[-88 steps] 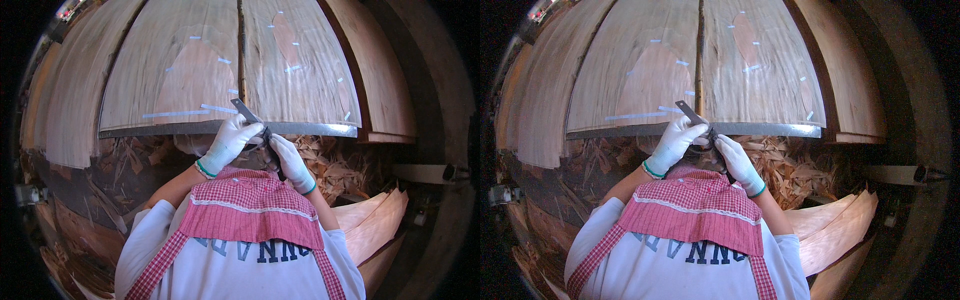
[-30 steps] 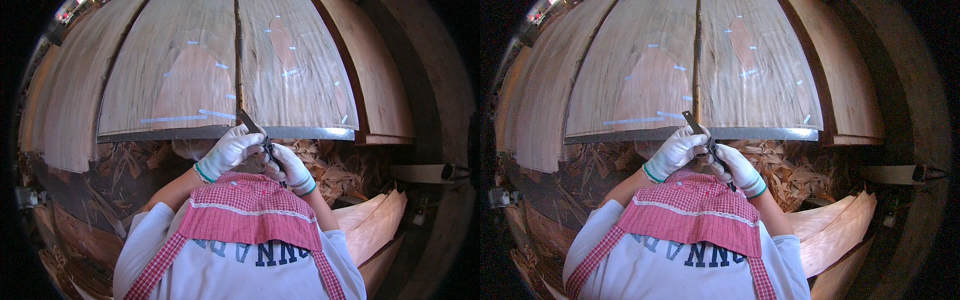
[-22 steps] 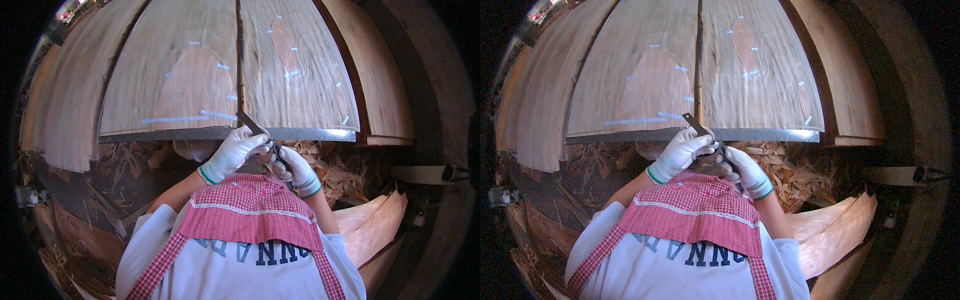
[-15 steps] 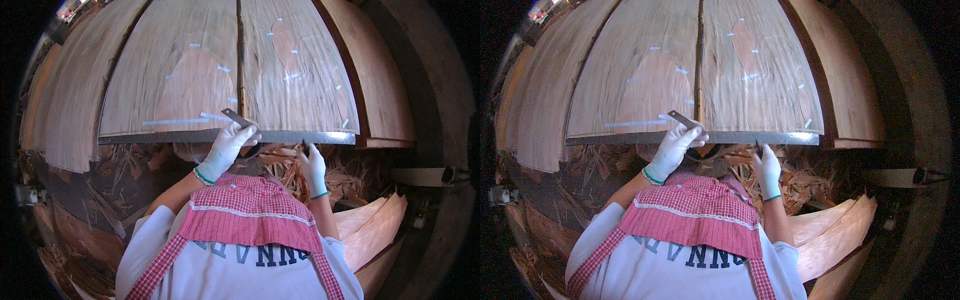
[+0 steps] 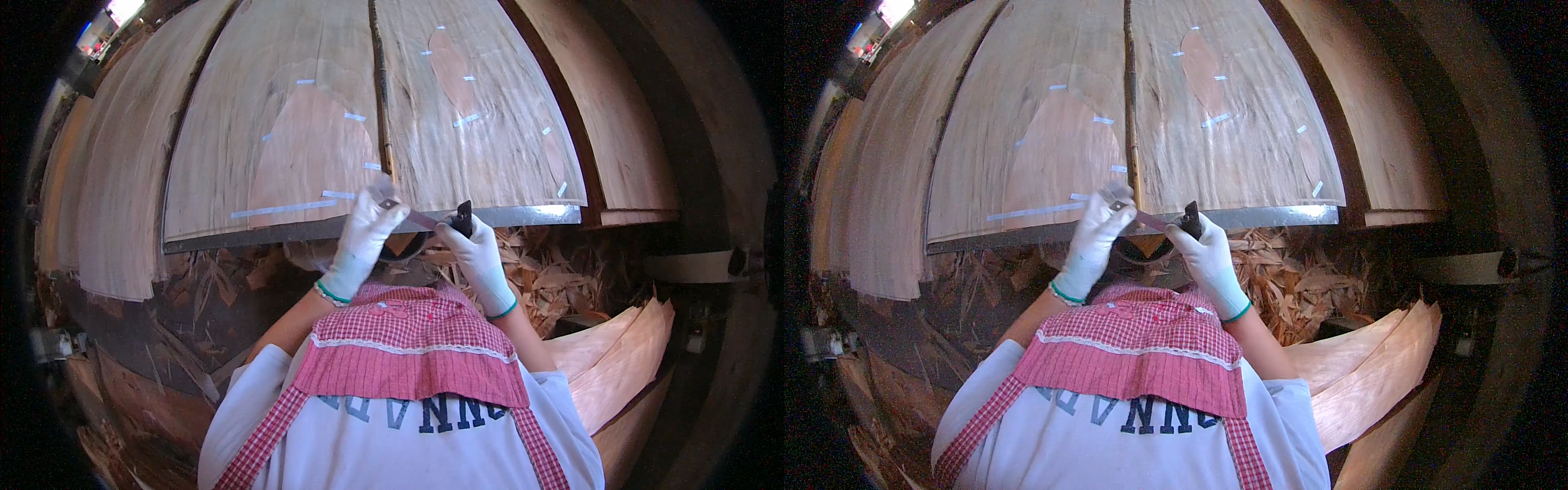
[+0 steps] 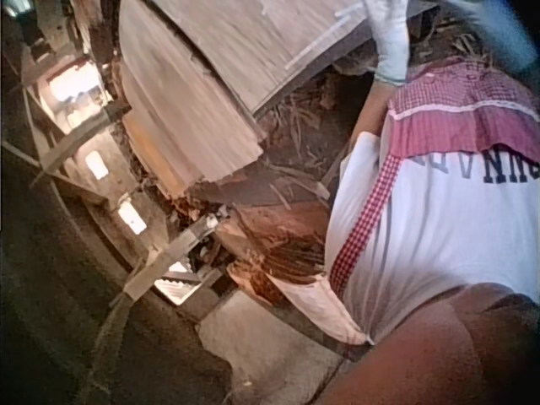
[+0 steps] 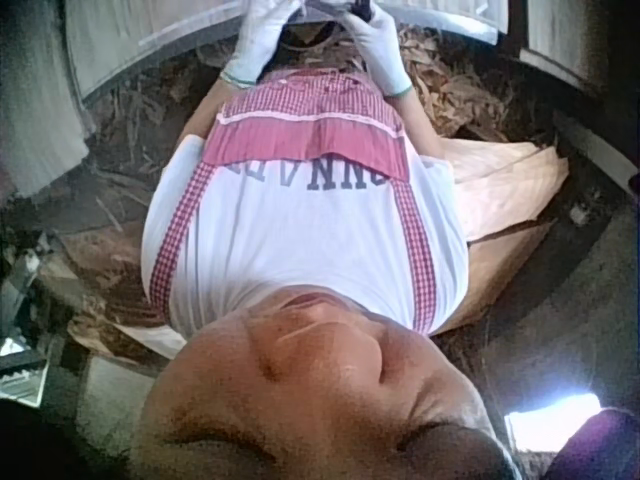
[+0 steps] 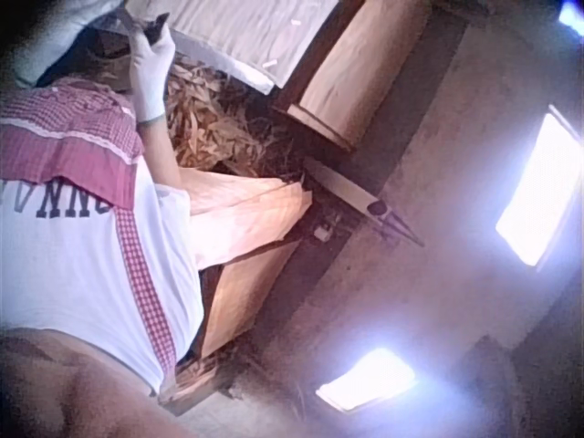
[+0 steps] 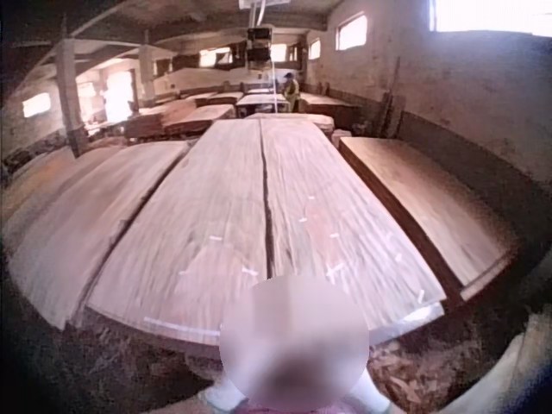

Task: The person processes large sheets of wood veneer by hand. They use a handheld blade to trim thin strips and damaged sections from the surface of stacked veneer sheets, peeling away the discarded material and using adhesive tape to secure parts of the sheets together. They move the large sheets to a nearby stack after finishing the surface work.

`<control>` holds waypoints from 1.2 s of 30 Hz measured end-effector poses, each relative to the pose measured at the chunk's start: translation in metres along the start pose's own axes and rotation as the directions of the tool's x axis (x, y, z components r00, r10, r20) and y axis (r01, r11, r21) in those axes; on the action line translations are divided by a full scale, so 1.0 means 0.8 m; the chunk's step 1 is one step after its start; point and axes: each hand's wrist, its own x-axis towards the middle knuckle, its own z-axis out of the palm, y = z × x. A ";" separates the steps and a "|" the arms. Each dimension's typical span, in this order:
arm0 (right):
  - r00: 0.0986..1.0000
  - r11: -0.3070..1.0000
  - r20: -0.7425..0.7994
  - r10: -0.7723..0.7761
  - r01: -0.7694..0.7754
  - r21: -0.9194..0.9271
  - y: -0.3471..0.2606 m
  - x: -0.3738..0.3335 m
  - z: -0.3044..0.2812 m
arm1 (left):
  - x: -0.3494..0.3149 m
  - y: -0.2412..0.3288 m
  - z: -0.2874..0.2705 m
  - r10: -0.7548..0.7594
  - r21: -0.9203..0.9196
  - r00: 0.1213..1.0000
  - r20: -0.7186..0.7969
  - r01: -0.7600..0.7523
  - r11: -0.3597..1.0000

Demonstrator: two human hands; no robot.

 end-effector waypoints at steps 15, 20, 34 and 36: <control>0.986 0.995 -0.148 0.076 -0.084 -0.048 -0.020 0.000 -0.019 | 0.017 0.036 -0.001 -0.199 0.525 0.960 0.195 0.069 0.848; 0.958 0.881 0.139 -0.250 0.285 -0.377 0.043 -0.008 -0.030 | 0.023 0.041 0.011 -0.179 0.484 0.974 0.136 0.092 0.870; 0.977 0.997 0.211 -0.015 0.031 -0.072 0.029 -0.009 -0.003 | 0.040 0.045 0.018 0.080 0.532 0.996 0.042 -0.090 0.842; 0.979 0.999 0.201 -0.042 0.046 -0.015 0.019 -0.007 0.005 | 0.044 0.060 0.028 0.143 0.417 0.990 0.007 -0.133 0.899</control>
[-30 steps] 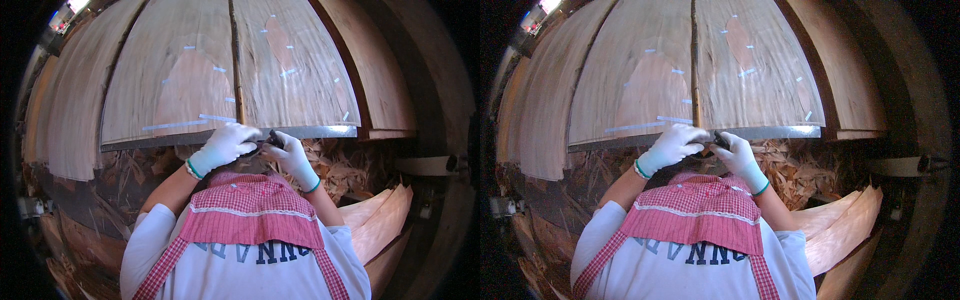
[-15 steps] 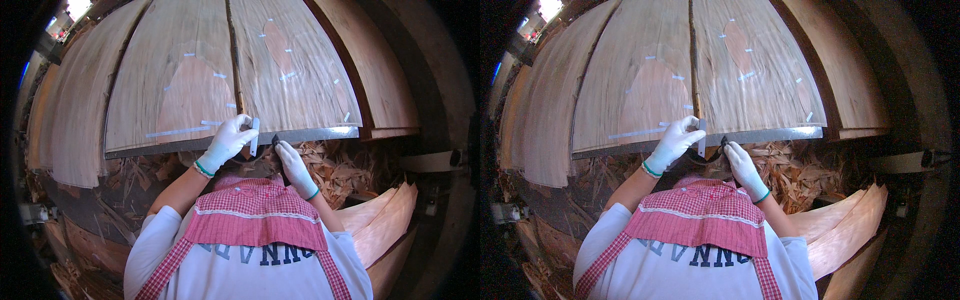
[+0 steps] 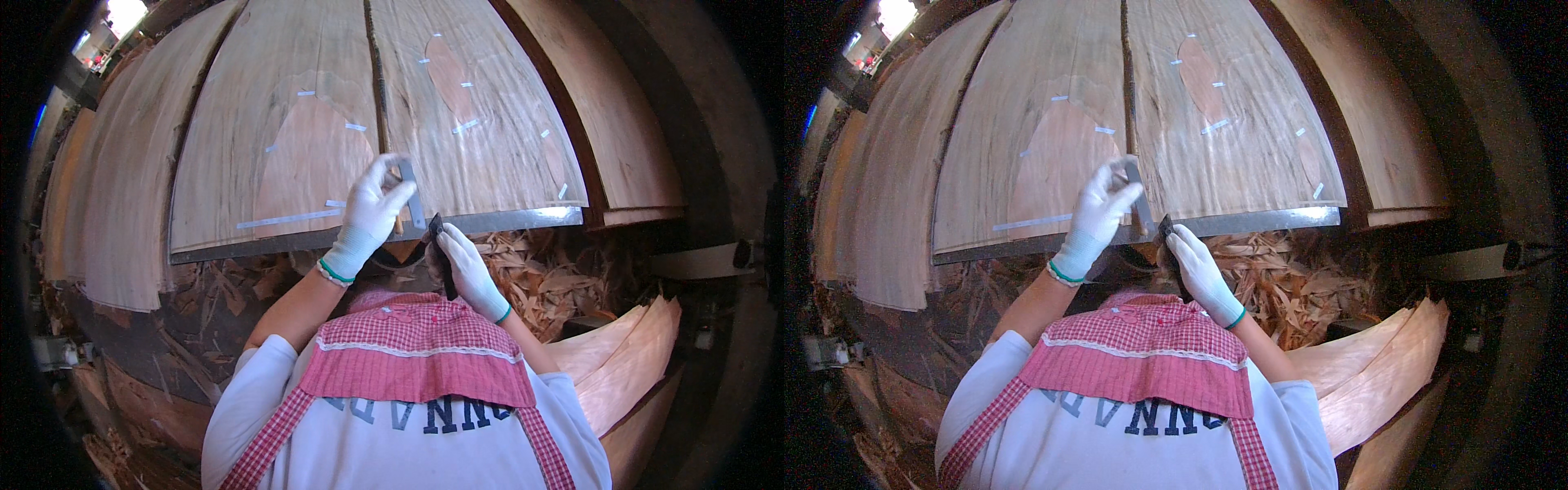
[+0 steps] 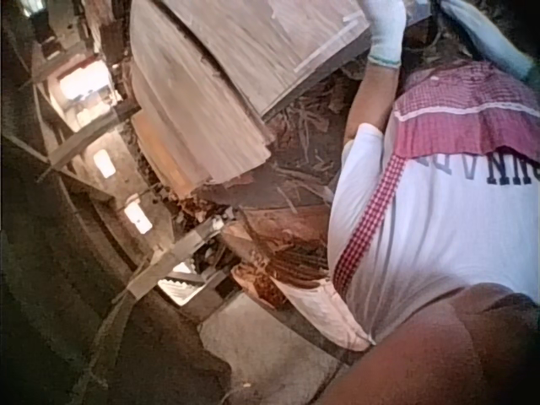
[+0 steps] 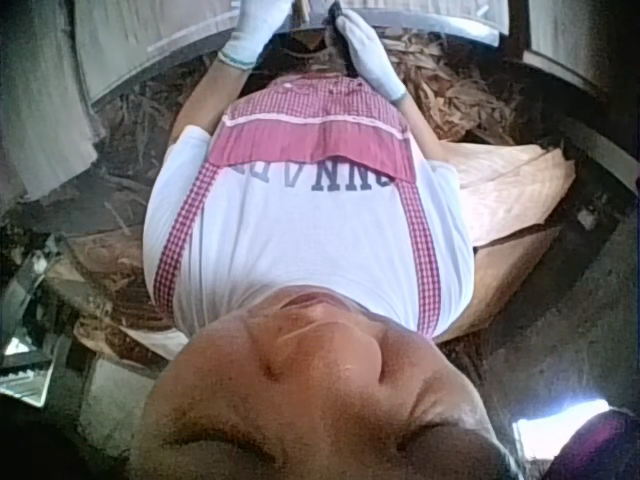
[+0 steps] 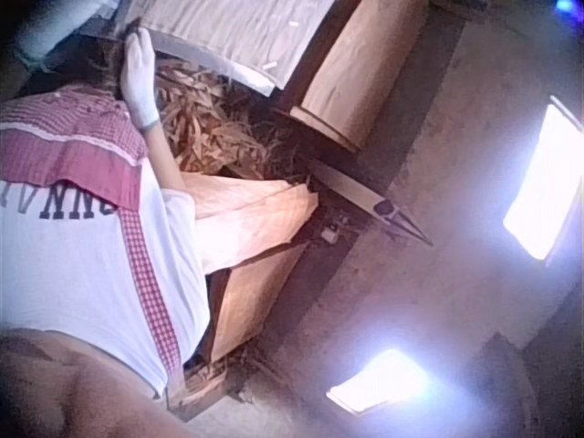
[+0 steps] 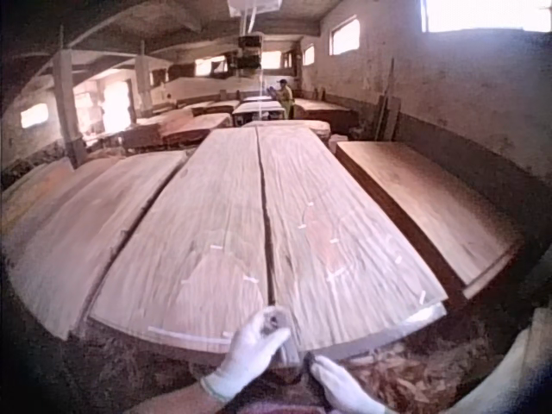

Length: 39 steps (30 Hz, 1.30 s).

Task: The person processes large sheets of wood veneer by hand. They use a handheld blade to trim thin strips and damaged sections from the surface of stacked veneer sheets, peeling away the discarded material and using adhesive tape to secure parts of the sheets together. They move the large sheets to a nearby stack after finishing the surface work.

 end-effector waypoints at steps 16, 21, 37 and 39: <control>1.000 0.972 0.004 0.024 -0.024 0.233 -0.029 0.001 0.016 | 0.002 0.024 0.007 0.086 -0.189 0.987 -0.134 -0.111 0.976; 0.999 0.962 0.008 0.052 -0.052 0.266 -0.025 0.001 0.015 | 0.007 0.013 0.007 0.109 -0.266 0.979 -0.172 -0.153 0.952; 0.993 0.996 -0.087 -0.083 0.079 -0.045 -0.029 0.009 0.016 | -0.006 0.004 0.009 0.019 0.256 0.978 0.206 -0.073 0.964; 0.993 0.996 -0.088 -0.078 0.073 -0.059 -0.015 0.012 0.012 | -0.006 -0.007 0.009 0.012 0.249 0.979 0.201 -0.063 0.967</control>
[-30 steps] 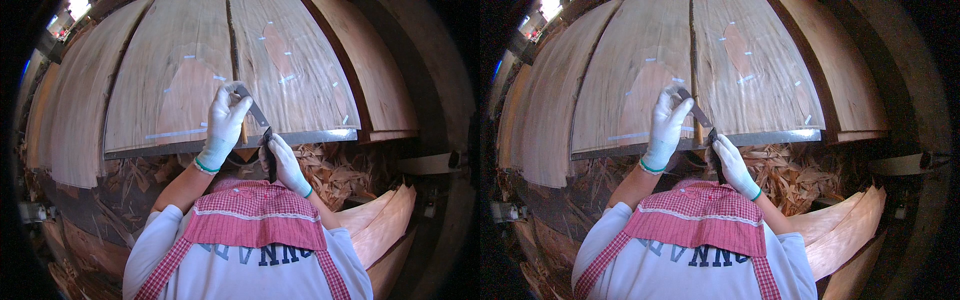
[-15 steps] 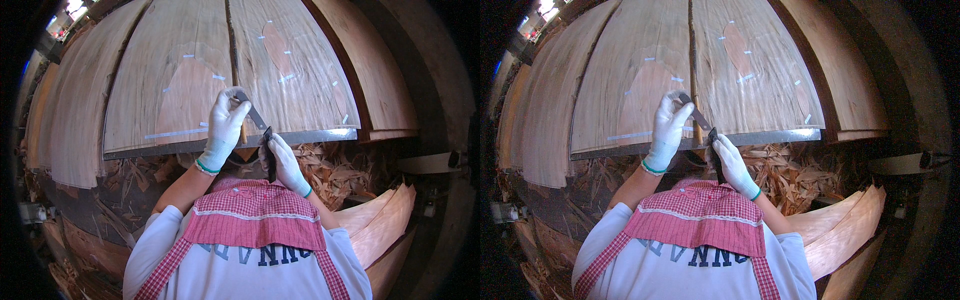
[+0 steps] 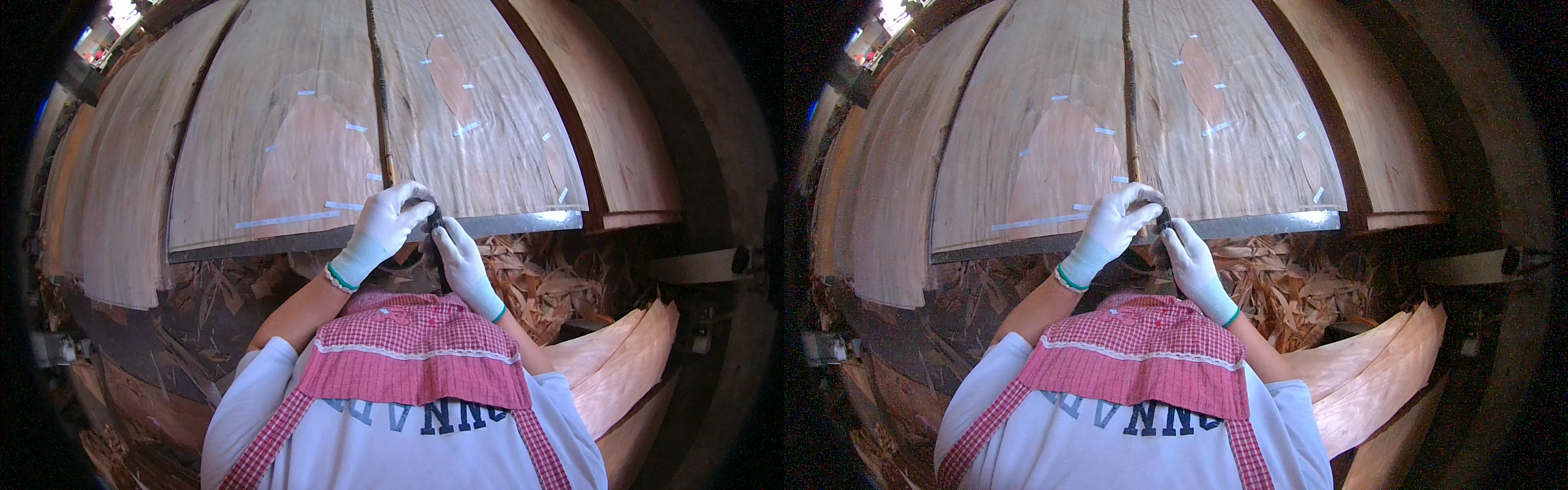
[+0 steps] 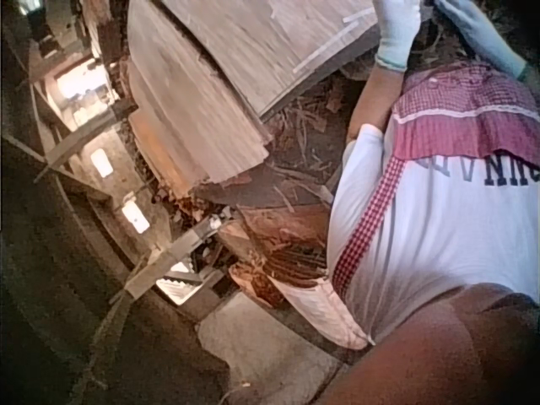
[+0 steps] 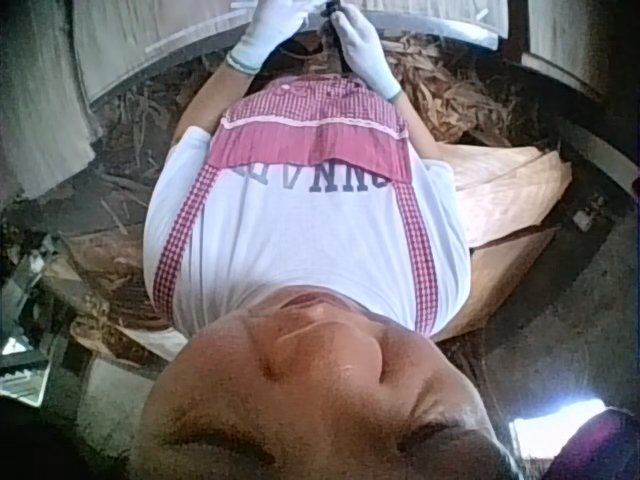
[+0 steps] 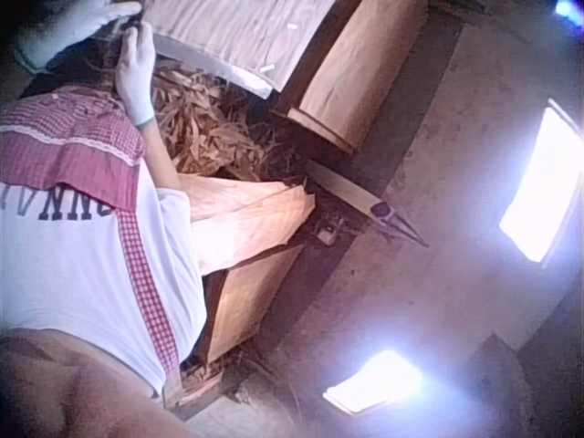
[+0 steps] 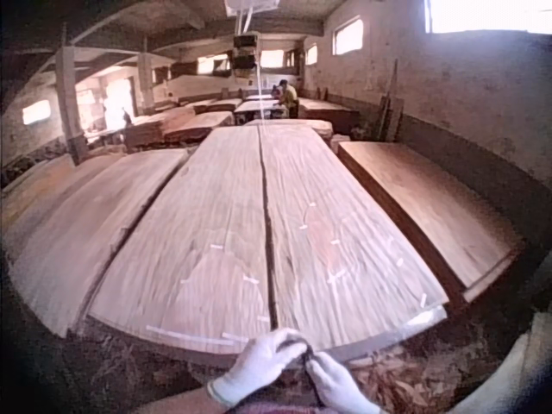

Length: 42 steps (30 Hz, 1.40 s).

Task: The person processes large sheets of wood veneer by hand. They use a handheld blade to trim thin strips and damaged sections from the surface of stacked veneer sheets, peeling away the discarded material and using adhesive tape to secure parts of the sheets together. They move the large sheets to a nearby stack after finishing the surface work.

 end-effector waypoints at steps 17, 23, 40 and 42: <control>0.987 0.784 -0.002 -0.160 0.126 -0.608 -0.004 -0.008 -0.001 | 0.004 -0.015 -0.011 -0.254 -0.164 0.923 0.289 0.309 0.937; 0.936 0.307 0.243 -0.255 0.316 -0.898 -0.033 0.010 -0.009 | 0.011 -0.026 -0.006 -0.223 -0.024 0.933 0.283 0.240 0.971; 0.963 0.284 0.233 -0.133 0.262 -0.922 -0.041 0.006 -0.003 | 0.001 -0.001 -0.011 -0.235 0.168 0.951 0.201 0.203 0.965; 0.951 0.304 0.236 -0.199 0.289 -0.908 -0.039 0.004 -0.003 | 0.001 -0.005 -0.009 -0.199 0.198 0.960 0.197 0.160 0.967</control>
